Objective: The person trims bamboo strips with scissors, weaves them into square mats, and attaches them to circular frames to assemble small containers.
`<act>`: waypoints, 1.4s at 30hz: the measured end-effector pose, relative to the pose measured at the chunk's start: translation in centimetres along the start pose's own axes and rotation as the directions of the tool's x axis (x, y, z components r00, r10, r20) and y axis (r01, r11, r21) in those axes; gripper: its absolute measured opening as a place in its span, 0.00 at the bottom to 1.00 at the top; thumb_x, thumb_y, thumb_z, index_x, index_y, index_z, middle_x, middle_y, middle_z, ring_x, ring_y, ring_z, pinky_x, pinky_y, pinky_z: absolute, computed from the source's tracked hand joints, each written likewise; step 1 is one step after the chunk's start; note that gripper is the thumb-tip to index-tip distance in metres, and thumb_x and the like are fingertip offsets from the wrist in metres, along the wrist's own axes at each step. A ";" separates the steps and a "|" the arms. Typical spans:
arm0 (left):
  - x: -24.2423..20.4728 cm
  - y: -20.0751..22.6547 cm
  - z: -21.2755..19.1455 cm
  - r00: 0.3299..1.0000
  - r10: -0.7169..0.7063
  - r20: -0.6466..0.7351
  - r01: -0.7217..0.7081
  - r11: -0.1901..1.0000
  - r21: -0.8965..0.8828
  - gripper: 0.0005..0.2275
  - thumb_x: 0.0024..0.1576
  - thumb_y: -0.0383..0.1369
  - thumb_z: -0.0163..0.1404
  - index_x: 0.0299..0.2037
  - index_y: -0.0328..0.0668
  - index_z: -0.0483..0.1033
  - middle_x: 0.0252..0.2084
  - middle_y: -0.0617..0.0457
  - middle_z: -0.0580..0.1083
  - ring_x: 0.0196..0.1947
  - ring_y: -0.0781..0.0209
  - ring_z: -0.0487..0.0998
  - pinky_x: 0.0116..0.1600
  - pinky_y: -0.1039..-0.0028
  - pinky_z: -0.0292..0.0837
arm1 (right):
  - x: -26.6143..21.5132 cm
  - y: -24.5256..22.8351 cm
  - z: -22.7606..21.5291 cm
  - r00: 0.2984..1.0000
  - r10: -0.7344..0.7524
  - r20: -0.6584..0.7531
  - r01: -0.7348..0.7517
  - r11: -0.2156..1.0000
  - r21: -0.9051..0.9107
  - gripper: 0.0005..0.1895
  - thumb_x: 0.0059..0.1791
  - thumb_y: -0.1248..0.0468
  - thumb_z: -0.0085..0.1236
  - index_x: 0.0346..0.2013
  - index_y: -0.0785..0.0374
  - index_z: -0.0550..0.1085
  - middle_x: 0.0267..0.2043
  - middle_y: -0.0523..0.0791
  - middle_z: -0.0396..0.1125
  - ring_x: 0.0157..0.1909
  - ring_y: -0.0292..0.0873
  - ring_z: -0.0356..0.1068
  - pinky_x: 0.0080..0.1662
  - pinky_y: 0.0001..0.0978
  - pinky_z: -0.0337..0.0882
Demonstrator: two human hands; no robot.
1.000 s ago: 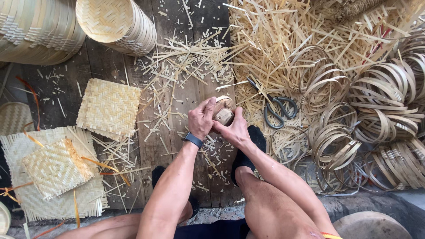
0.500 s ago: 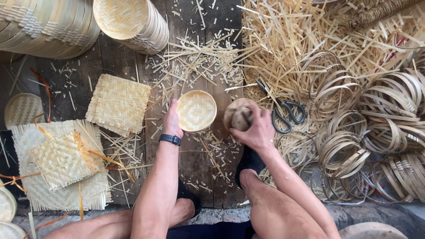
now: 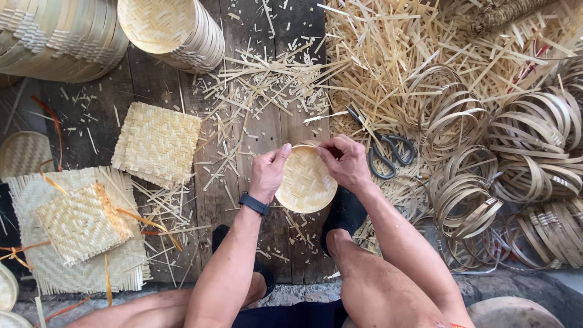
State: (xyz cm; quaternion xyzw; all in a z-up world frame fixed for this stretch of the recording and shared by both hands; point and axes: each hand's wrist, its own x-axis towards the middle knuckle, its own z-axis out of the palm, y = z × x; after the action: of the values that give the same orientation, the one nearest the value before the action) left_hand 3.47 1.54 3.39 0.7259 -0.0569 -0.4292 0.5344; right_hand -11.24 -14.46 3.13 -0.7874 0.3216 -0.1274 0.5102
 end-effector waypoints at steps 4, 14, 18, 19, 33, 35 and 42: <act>0.3 -0.9 0.1 0.997 -0.016 -0.076 0.026 0.991 0.133 0.19 0.63 0.43 0.55 0.40 0.28 0.85 0.27 0.53 0.74 0.26 0.70 0.67 0.31 0.75 0.66 | -0.2 0.1 0.5 0.957 0.235 -0.170 -0.157 0.913 0.378 0.08 0.54 0.63 0.58 0.39 0.66 0.78 0.31 0.44 0.73 0.30 0.35 0.70 0.33 0.29 0.73; -0.1 0.8 0.4 0.991 -0.109 0.073 0.118 0.983 -0.137 0.17 0.58 0.42 0.54 0.46 0.36 0.83 0.35 0.54 0.83 0.32 0.70 0.80 0.37 0.80 0.76 | -1.5 1.7 -0.1 0.858 0.463 0.224 -0.503 0.667 0.550 0.16 0.48 0.59 0.66 0.44 0.68 0.82 0.34 0.42 0.75 0.35 0.33 0.68 0.38 0.25 0.69; -0.8 1.2 1.0 0.992 0.107 0.068 -0.117 0.979 0.169 0.16 0.59 0.42 0.57 0.45 0.35 0.84 0.31 0.56 0.82 0.29 0.73 0.76 0.33 0.80 0.72 | -1.5 1.7 0.4 0.867 0.446 0.225 -0.482 0.632 0.607 0.14 0.46 0.62 0.70 0.40 0.68 0.83 0.34 0.41 0.70 0.35 0.34 0.66 0.37 0.24 0.66; -0.9 1.2 1.3 0.979 0.192 0.070 -0.203 0.956 0.213 0.15 0.59 0.41 0.57 0.45 0.35 0.84 0.30 0.56 0.82 0.29 0.74 0.76 0.33 0.81 0.71 | -1.4 1.7 0.4 0.873 0.442 0.207 -0.468 0.639 0.611 0.13 0.45 0.62 0.71 0.39 0.69 0.83 0.34 0.41 0.69 0.35 0.34 0.67 0.37 0.24 0.66; -0.3 -1.4 0.6 0.958 0.151 -0.246 -0.192 0.970 -0.152 0.13 0.62 0.34 0.54 0.53 0.35 0.80 0.46 0.48 0.82 0.42 0.69 0.82 0.47 0.81 0.78 | -3.3 2.9 -1.4 0.826 0.438 0.354 -0.541 0.442 0.716 0.20 0.50 0.61 0.61 0.53 0.71 0.77 0.46 0.48 0.77 0.43 0.40 0.76 0.45 0.35 0.78; -0.8 -1.0 0.8 0.968 0.135 -0.210 -0.168 0.974 -0.149 0.14 0.62 0.34 0.54 0.54 0.34 0.80 0.45 0.48 0.81 0.41 0.68 0.80 0.47 0.81 0.76 | -3.6 4.0 -1.1 0.835 0.438 0.332 -0.520 0.437 0.734 0.19 0.50 0.64 0.63 0.52 0.73 0.77 0.44 0.49 0.77 0.41 0.40 0.76 0.45 0.35 0.78; -1.9 3.2 0.0 0.733 0.676 0.080 -0.598 0.583 0.550 0.16 0.59 0.39 0.56 0.55 0.43 0.78 0.58 0.42 0.75 0.60 0.51 0.72 0.65 0.61 0.66 | -3.5 6.3 -0.6 0.826 0.490 0.278 -0.509 0.436 0.742 0.18 0.50 0.66 0.63 0.51 0.74 0.77 0.42 0.50 0.77 0.38 0.40 0.76 0.43 0.35 0.79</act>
State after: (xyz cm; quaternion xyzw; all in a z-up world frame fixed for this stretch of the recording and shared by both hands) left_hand 3.48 1.21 7.15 0.8039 -0.3953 -0.1227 0.4271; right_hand -16.55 -14.36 -1.70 -0.3483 0.4427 -0.0913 0.8212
